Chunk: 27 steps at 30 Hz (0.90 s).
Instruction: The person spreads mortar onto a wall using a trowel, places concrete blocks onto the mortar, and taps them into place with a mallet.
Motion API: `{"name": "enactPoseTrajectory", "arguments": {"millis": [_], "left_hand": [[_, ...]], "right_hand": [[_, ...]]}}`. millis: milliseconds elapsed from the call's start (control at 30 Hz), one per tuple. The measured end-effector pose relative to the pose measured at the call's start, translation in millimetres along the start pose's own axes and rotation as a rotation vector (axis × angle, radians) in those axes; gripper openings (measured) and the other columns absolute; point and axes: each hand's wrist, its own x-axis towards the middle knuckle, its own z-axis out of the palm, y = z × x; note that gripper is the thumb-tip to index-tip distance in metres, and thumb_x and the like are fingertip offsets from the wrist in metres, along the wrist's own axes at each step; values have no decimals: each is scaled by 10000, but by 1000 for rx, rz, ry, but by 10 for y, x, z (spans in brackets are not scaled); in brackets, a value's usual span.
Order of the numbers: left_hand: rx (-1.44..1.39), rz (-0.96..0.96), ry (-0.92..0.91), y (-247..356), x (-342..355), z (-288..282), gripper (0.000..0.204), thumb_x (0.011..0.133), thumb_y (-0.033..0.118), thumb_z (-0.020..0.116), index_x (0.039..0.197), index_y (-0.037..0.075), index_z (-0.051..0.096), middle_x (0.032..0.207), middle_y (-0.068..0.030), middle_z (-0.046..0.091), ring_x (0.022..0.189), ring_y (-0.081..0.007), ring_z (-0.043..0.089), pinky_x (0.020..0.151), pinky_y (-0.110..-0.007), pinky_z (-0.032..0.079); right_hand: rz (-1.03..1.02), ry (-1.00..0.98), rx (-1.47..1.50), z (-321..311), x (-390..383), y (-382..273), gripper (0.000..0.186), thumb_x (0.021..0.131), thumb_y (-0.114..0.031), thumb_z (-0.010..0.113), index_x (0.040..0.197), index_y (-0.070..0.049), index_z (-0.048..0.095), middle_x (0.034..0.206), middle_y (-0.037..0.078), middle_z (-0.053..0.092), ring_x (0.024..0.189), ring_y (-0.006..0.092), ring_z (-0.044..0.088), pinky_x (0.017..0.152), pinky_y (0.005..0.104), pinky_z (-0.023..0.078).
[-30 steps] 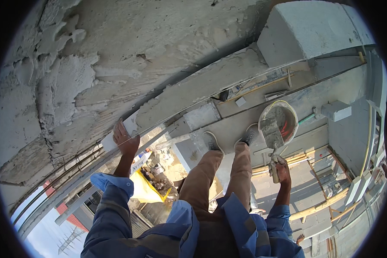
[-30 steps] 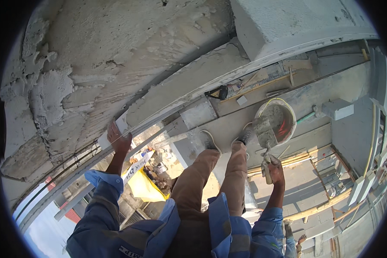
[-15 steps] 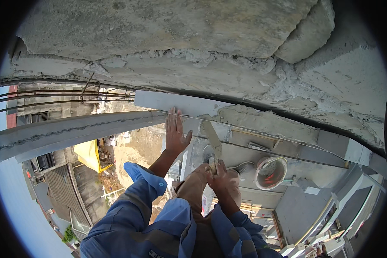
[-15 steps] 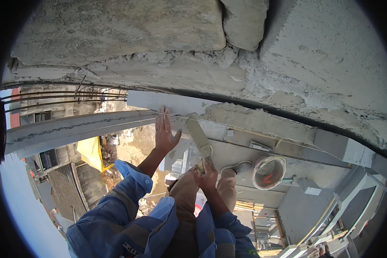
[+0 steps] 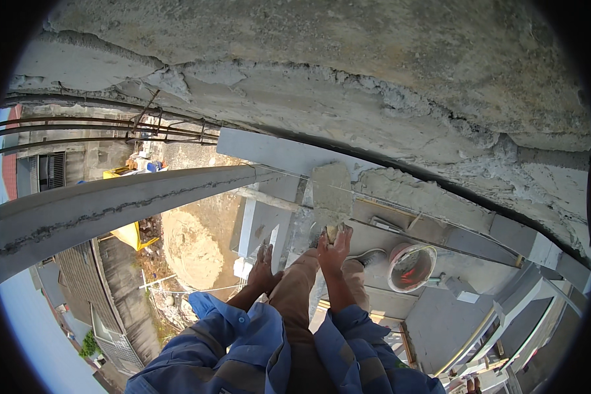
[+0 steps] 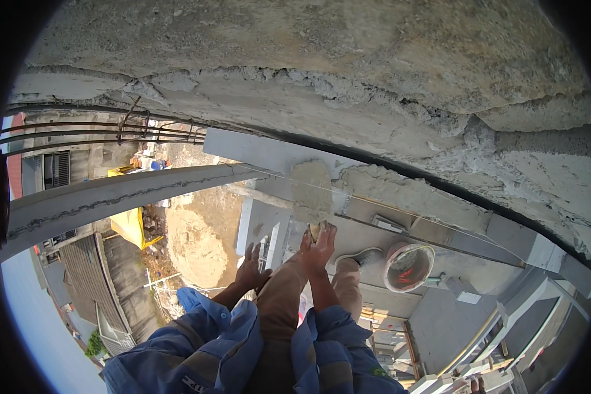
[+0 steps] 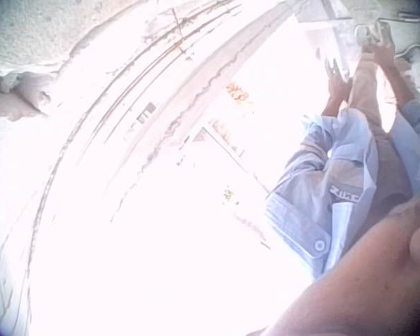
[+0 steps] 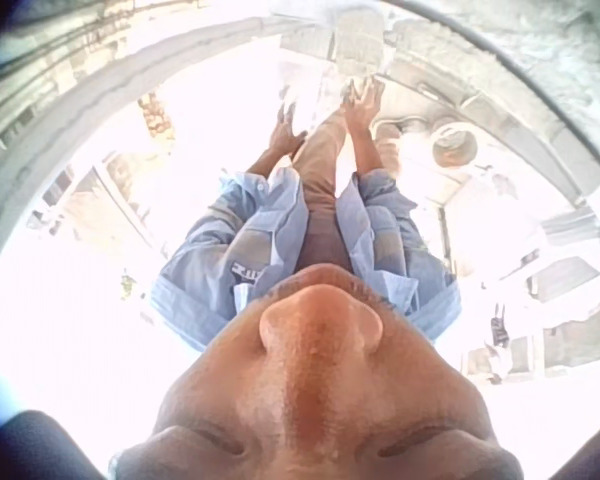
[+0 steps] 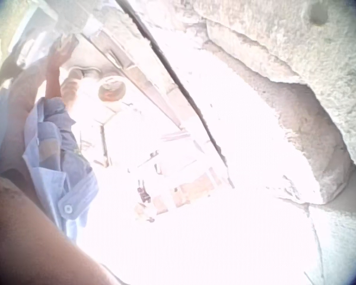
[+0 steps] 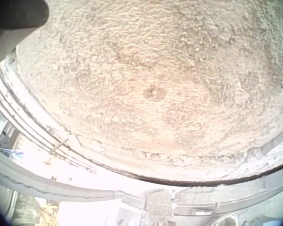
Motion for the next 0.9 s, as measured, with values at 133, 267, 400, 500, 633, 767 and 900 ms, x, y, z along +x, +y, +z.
{"name": "enactPoseTrajectory", "arguments": {"millis": [133, 267, 400, 500, 633, 767, 900], "left_hand": [[-4, 25, 27, -106, 203, 8, 950, 768, 342, 712, 1487, 31, 175, 1506, -290, 184, 1366, -443, 285, 1082, -447, 352], [-85, 83, 22, 91, 348, -7, 844, 760, 324, 718, 1427, 12, 307, 1447, -288, 323, 1320, -441, 357, 1067, -453, 364], [-166, 124, 42, 107, 380, 44, 787, 748, 328, 722, 1380, 1, 385, 1339, -288, 467, 1238, -435, 462, 1024, -455, 405], [-170, 105, 0, 81, 345, 165, 795, 741, 312, 751, 1376, 8, 383, 1294, -264, 525, 1145, -387, 565, 952, -431, 469], [-180, 33, -18, -177, 287, 214, 773, 729, 364, 726, 1357, 19, 436, 1235, -283, 561, 1133, -410, 561, 956, -446, 461], [-165, 8, -53, -132, 249, 238, 724, 728, 356, 714, 1323, 22, 471, 1198, -266, 588, 1120, -403, 570, 949, -444, 464], [-160, 53, -58, -120, 275, 277, 699, 728, 345, 709, 1305, 19, 489, 1186, -249, 602, 1104, -400, 580, 943, -441, 467]], "right_hand": [[-27, 34, -145, 151, 78, -56, 484, 809, -188, 650, 1154, 112, 491, 1169, 352, 517, 1120, 558, 469, 936, 549, 434], [28, -21, -268, 444, 245, -12, 486, 822, -208, 645, 1160, 105, 490, 1161, 363, 512, 1008, 520, 549, 835, 512, 497], [134, -223, -281, 628, 167, 51, 518, 824, -220, 647, 1195, 91, 461, 1159, 354, 527, 909, 465, 610, 729, 478, 532], [64, -264, -359, 499, -319, 221, 571, 801, -236, 634, 1252, 51, 434, 1151, 314, 526, 893, 450, 621, 696, 500, 535], [71, -329, -235, 94, -681, -80, 531, 806, -185, 636, 1237, 56, 443, 1099, 295, 548, 890, 453, 612, 703, 493, 530], [56, -202, -192, -82, -432, -277, 442, 810, -137, 639, 1175, 54, 479, 1032, 275, 572, 862, 455, 607, 681, 487, 515], [74, -170, -205, 67, 190, -319, 472, 791, -132, 645, 1180, 71, 470, 1039, 284, 570, 860, 466, 603, 682, 487, 517]]}}
